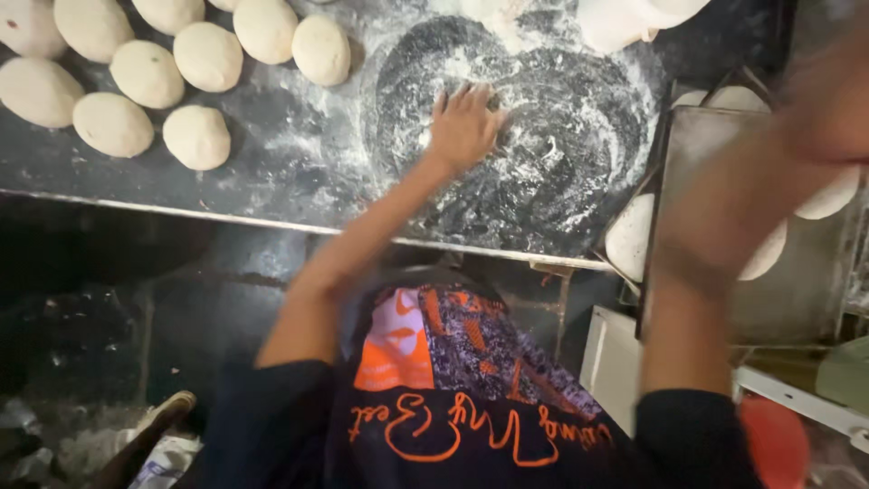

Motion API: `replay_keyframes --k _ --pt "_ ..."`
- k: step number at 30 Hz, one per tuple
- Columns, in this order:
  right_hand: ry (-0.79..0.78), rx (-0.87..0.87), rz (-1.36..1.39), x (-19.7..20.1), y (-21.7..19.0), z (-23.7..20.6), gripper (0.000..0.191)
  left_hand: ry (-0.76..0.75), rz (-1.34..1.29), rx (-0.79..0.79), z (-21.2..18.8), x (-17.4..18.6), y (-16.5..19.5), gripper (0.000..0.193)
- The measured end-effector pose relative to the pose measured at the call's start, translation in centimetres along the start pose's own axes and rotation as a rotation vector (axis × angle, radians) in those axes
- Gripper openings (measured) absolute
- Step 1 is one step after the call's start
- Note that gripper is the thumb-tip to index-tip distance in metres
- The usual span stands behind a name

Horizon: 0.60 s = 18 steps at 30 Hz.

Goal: The person shapes portions of dough by hand on a floured surface and places the flattened dough onto a metal tray.

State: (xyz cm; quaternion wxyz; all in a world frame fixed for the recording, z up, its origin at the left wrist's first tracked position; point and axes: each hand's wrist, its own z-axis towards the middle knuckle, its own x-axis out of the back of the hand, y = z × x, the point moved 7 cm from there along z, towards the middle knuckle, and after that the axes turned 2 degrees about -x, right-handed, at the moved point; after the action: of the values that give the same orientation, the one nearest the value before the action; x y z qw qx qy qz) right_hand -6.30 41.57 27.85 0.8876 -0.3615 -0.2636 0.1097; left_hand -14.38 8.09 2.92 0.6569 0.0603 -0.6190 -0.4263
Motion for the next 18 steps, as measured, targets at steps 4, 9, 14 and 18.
replay_keyframes --k 4,9,14,18 --pt "-0.204 -0.024 -0.069 5.3 7.4 -4.9 0.043 0.283 0.103 -0.02 -2.2 -0.8 1.8 0.038" --pt "-0.191 0.033 -0.192 -2.1 0.3 -3.4 0.06 0.368 -0.166 -0.101 -2.9 1.1 -1.8 0.041" --pt "-0.684 0.422 -0.516 -22.7 -11.8 -20.5 0.078 0.461 -1.248 0.646 -10.9 1.1 -11.5 0.044" --pt "-0.864 0.409 -0.572 -27.4 -8.3 -24.0 0.084 -0.217 -1.552 1.018 -14.2 -3.7 -9.1 0.048"
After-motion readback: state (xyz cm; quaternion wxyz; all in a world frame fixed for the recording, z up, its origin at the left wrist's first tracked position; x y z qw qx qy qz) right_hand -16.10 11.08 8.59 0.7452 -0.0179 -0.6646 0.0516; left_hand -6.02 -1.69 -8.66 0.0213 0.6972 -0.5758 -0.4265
